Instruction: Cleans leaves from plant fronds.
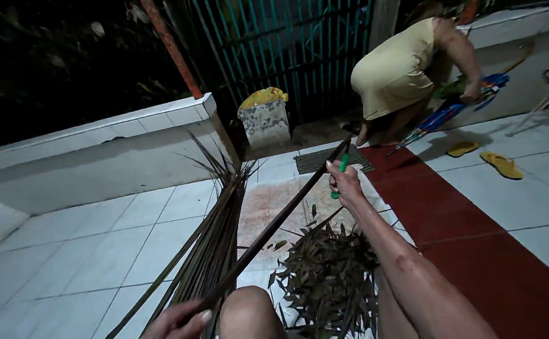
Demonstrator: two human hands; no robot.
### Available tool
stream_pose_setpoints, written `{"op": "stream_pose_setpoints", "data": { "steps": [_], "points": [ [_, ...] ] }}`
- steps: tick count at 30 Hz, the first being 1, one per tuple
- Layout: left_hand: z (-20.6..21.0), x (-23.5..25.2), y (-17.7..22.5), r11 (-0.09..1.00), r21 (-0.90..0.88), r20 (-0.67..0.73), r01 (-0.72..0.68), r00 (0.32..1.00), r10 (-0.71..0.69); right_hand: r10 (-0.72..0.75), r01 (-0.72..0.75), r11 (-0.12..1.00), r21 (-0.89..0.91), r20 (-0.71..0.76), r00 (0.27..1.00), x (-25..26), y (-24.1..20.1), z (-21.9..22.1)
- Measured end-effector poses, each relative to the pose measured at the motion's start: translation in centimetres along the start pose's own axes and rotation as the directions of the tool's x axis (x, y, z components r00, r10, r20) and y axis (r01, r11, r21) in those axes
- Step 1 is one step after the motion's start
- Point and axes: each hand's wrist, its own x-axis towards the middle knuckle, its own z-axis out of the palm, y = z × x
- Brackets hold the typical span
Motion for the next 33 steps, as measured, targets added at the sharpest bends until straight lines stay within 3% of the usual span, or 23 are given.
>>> {"op": "stream_pose_setpoints", "data": {
  "steps": [6,10,13,20,24,27,33],
  "points": [
    [1.0,12.9,6.2,0.981,-0.169,0.112,-0.094,0.987,0.113,-0.044,0.061,0.995,-0.080,0.198,0.979,-4.2,1.8,3.7],
    [2.2,19.2,9.1,0.932,-0.334,0.193,-0.141,0.958,0.213,-0.031,0.092,0.969,-0.231,0.255,0.966,-7.0,2.1,6.2],
    [4.1,21.4,10.3,0.912,-0.386,0.180,-0.139,0.958,0.222,-0.027,0.117,0.933,-0.342,0.256,0.966,-8.1,2.2,6.8],
    [6.4,23.5,9.8,0.900,-0.410,0.073,-0.151,0.978,0.198,-0.023,0.131,0.917,-0.377,0.280,0.960,-7.2,2.5,4.8],
    [5.4,23.9,11.0,0.930,-0.323,-0.017,-0.173,0.984,0.177,0.049,0.100,0.857,-0.505,0.273,0.961,-6.4,1.9,3.1],
    [4.1,24.3,11.4,0.976,-0.101,-0.059,-0.194,0.980,0.189,0.145,0.040,0.829,-0.558,0.283,0.948,-6.6,1.4,2.7],
    [3.9,25.8,11.0,0.968,0.228,-0.100,-0.101,0.987,0.127,0.064,0.181,0.784,-0.593,0.368,0.928,-6.5,2.5,1.9]
  ]
}}
